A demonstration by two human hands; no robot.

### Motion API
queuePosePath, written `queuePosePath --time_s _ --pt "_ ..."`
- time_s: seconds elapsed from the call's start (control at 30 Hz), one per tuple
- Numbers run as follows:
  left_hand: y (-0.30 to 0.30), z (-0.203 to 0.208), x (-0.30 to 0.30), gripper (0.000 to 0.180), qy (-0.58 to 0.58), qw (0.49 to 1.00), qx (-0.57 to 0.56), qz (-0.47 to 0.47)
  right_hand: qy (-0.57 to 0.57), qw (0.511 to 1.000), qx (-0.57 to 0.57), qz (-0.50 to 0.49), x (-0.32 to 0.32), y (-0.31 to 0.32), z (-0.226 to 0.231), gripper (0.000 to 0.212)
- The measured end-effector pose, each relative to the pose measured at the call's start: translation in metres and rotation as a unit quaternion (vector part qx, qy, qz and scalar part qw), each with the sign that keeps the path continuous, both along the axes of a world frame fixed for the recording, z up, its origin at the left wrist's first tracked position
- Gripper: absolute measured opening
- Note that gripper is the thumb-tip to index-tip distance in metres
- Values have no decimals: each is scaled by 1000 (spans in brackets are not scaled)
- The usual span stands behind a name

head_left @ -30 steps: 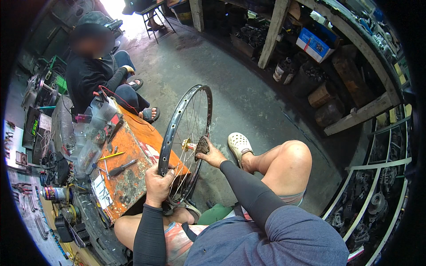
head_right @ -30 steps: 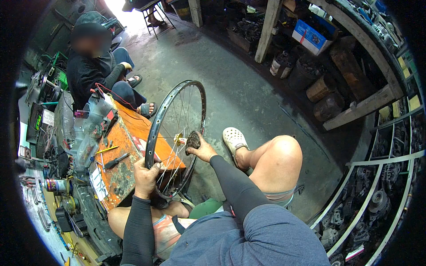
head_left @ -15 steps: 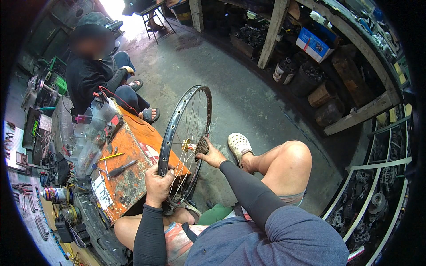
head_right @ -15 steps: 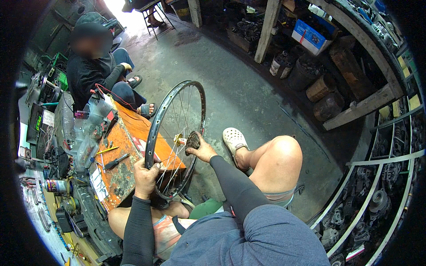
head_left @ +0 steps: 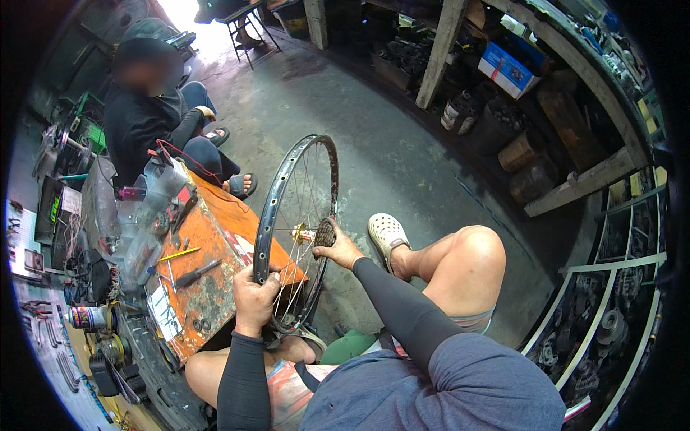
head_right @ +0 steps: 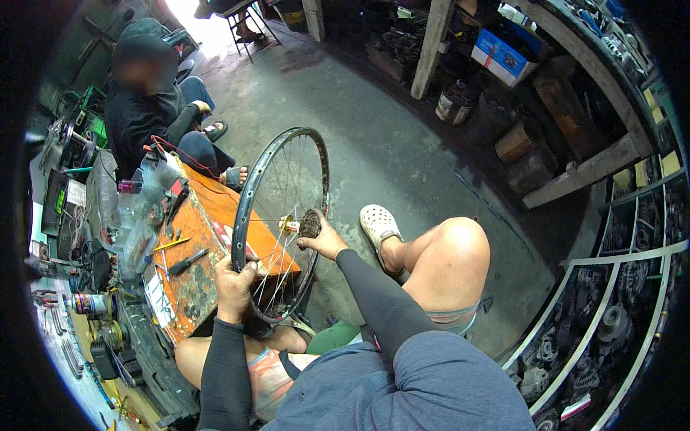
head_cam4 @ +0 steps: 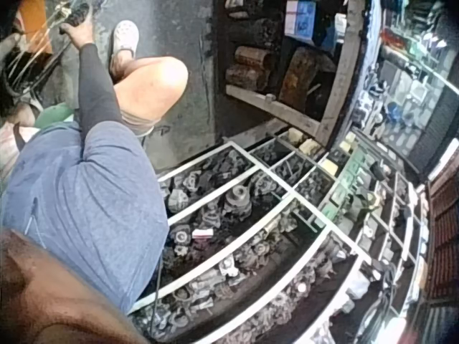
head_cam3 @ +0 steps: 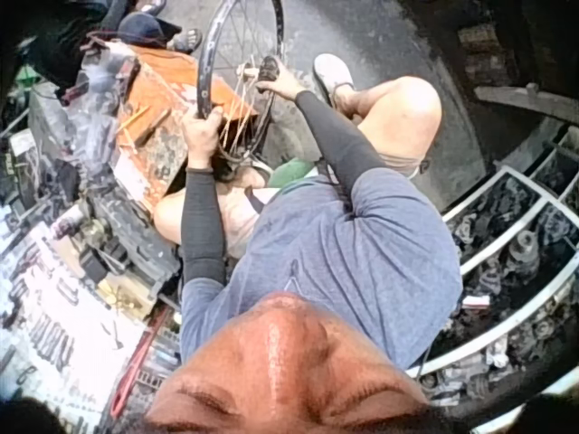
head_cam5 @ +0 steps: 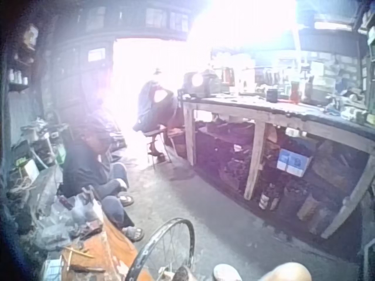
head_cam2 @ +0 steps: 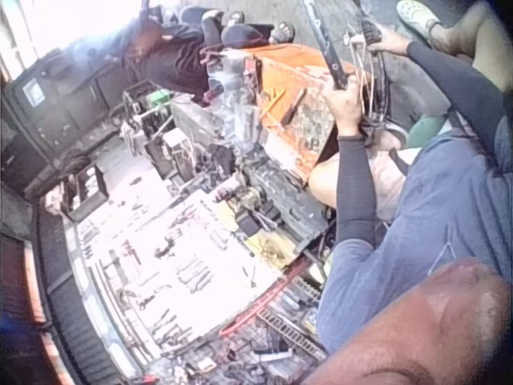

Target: The person holds a bicycle wheel and adjusts the spokes and hub area by hand. They rotate the wheel to inspect alignment and continue manipulating the hub and spokes throughout the clip.

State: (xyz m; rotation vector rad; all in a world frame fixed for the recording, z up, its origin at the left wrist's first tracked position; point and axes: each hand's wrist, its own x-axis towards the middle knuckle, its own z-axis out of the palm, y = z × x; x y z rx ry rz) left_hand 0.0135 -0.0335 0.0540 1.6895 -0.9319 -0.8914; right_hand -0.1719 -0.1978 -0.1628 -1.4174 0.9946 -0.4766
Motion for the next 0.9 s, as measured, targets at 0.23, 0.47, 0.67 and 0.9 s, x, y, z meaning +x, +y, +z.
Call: queuePosePath --time_s 0.23,0.47,0.67,0.9 --pt "-6 6 7 8 -39 999 -16 -7 -131 985 107 -33 4 0 -10 131" --pt "41 99 40 23 30 989 -117 83 -234 952 194 34 -9 -33 83 108" --pt "124 192 69 35 71 933 -294 194 -290 942 78 150 -32 -42 260 81" --pt "196 173 51 40 55 887 -349 299 -101 956 -191 199 -63 14 446 37"
